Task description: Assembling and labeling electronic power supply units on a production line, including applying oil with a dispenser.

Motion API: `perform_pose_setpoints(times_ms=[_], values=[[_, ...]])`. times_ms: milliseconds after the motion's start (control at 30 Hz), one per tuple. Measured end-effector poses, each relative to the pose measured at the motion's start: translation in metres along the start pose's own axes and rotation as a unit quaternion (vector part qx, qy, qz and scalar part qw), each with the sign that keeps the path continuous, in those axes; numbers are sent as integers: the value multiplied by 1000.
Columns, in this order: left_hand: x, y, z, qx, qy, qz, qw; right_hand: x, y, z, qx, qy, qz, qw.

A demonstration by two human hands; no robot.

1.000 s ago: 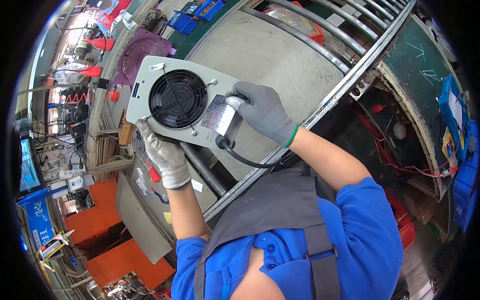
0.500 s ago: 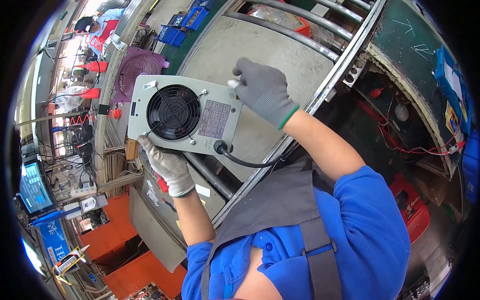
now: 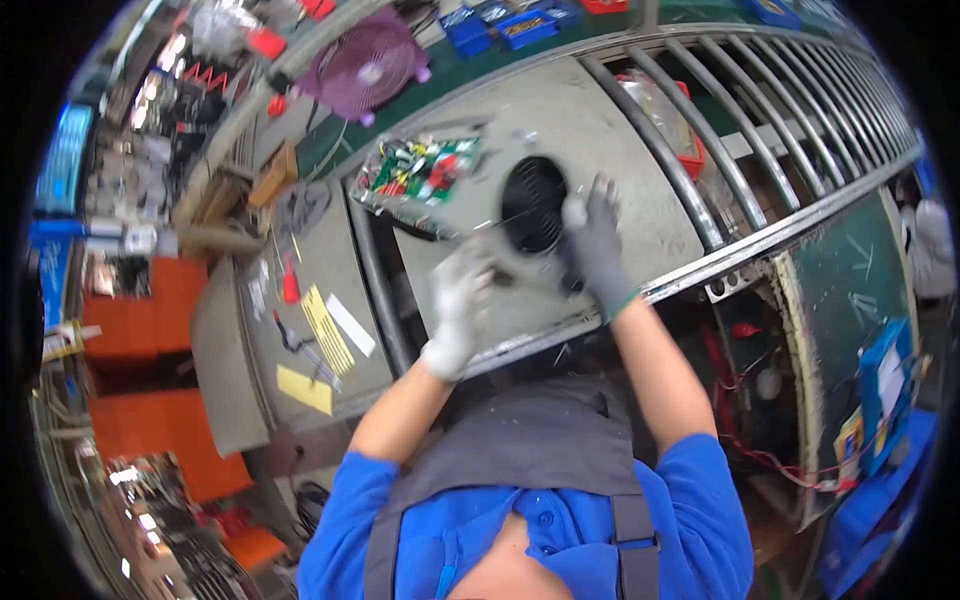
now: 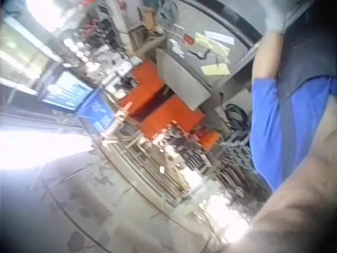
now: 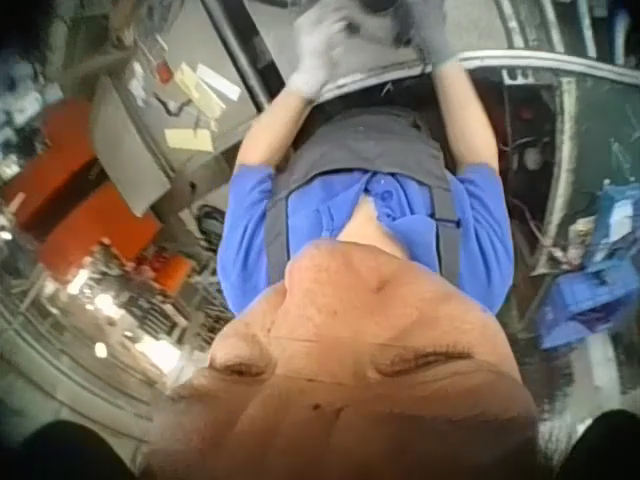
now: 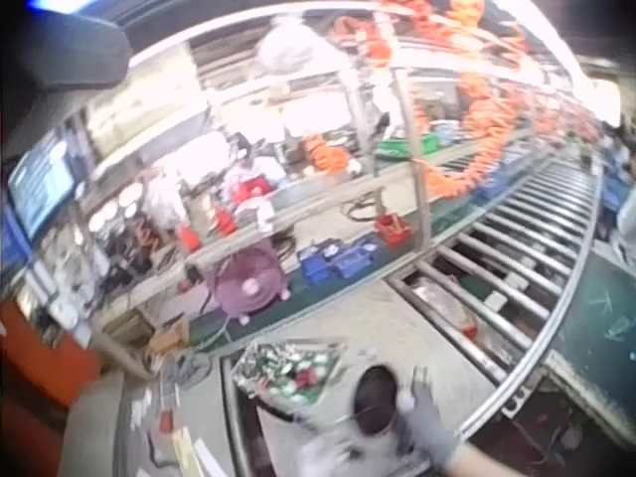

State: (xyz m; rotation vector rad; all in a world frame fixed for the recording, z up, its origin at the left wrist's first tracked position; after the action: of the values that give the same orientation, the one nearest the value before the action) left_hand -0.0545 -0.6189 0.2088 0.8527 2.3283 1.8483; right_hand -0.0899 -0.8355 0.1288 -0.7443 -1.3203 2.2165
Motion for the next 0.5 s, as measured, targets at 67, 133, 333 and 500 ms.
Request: perform_pose_setpoints(times_ms=[67, 133, 333, 500], values=[[-23, -27, -33, -152, -40, -98, 983, -8, 3, -4, -189, -62, -45, 979], [-32, -50, -46, -287, -41, -134, 948, -23, -48, -13, -360, -98, 36, 927], [-4, -89, -21, -416, -83, -146, 894, 6, 26, -15, -461, -17, -240, 854], [91, -83, 267, -495, 288, 29, 819, 65, 46, 18, -173, -66, -30, 982]])
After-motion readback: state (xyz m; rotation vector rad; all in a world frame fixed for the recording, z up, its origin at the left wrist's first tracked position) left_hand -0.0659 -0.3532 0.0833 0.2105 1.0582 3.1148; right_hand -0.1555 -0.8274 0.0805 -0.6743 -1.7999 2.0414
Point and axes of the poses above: each hand's wrist, its own x-axis away from the middle knuckle, its own z-axis out of the back of the hand, y = z × x, the point moved 7 cm from there along -x, towards the middle knuckle, and after that the axes turned 8 degrees about z, right-handed, at the moved point
